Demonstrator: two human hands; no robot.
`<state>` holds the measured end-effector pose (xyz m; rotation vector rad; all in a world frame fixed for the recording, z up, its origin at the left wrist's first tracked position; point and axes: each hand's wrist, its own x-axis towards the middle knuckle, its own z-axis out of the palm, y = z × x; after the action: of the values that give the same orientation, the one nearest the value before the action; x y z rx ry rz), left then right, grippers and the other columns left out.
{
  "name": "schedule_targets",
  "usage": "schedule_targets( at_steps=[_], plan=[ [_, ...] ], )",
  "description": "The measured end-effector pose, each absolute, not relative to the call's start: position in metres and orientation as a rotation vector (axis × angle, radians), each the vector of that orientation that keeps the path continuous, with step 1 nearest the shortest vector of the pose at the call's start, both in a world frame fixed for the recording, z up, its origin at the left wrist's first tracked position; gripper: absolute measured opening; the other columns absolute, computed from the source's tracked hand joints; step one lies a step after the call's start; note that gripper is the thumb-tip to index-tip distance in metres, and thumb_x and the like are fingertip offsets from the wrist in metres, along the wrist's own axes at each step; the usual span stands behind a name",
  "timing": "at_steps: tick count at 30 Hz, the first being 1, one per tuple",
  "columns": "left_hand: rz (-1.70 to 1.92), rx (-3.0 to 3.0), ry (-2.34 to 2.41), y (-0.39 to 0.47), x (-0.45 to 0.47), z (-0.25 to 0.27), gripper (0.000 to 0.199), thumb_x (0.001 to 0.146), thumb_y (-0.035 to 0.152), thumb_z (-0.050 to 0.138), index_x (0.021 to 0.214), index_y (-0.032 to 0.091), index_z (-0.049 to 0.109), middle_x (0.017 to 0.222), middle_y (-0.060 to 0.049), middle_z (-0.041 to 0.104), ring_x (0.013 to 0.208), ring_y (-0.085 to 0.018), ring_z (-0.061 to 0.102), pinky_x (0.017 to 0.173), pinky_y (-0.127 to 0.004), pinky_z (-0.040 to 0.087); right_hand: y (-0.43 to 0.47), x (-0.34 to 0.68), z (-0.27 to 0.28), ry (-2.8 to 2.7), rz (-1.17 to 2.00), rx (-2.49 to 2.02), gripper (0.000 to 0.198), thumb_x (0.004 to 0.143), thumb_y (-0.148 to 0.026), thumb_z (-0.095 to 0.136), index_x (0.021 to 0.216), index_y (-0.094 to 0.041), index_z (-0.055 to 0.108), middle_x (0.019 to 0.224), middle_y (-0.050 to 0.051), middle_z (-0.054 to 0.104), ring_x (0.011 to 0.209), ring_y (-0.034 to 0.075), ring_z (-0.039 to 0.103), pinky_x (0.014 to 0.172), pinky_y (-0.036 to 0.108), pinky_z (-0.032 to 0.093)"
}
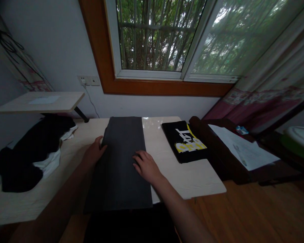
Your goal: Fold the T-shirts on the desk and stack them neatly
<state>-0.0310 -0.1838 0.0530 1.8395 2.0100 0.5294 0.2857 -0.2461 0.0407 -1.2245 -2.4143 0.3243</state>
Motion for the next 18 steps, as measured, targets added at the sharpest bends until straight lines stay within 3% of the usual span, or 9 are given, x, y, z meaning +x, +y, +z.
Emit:
schedule_targets(
  at_steps=[3,7,18],
  plan=[
    [0.553,1.881,1.996,-0.192,-0.029,0.050,0.062,0.098,0.045,0.050,0.153,0.023,0.033,0.107,-0.009,0.069,0.092,-0.024,0.067,0.077,-0.033,0.047,-0.248,0.287,0.037,-2.428,0.298,-1.232,0.038,0.101,-0.030,0.056,0.138,-0.025,0.059,0.146,0.013,0.055,0.139,0.031,0.047,0.116,0.055,0.041],
    [0.487,1.844,2.023,-0.199,-0.029,0.045,0.057,0.099,0.043,0.045,0.152,0.024,0.033,0.097,-0.006,0.068,0.080,-0.022,0.066,0.071,-0.032,0.043,-0.251,0.288,0.035,-2.454,0.275,-1.242,0.043,0.101,-0.035,0.056,0.143,-0.022,0.056,0.152,0.013,0.050,0.146,0.031,0.040,0.120,0.054,0.038],
    [0.653,1.807,1.924,-0.211,-0.042,0.052,0.044,0.098,0.037,0.043,0.140,0.023,0.049,0.079,-0.001,0.059,0.075,-0.021,0.062,0.070,-0.031,0.043,-0.261,0.287,0.044,-2.505,0.258,-1.272,0.055,0.098,-0.045,0.060,0.147,-0.020,0.055,0.158,0.015,0.046,0.149,0.033,0.037,0.122,0.053,0.035]
  ],
)
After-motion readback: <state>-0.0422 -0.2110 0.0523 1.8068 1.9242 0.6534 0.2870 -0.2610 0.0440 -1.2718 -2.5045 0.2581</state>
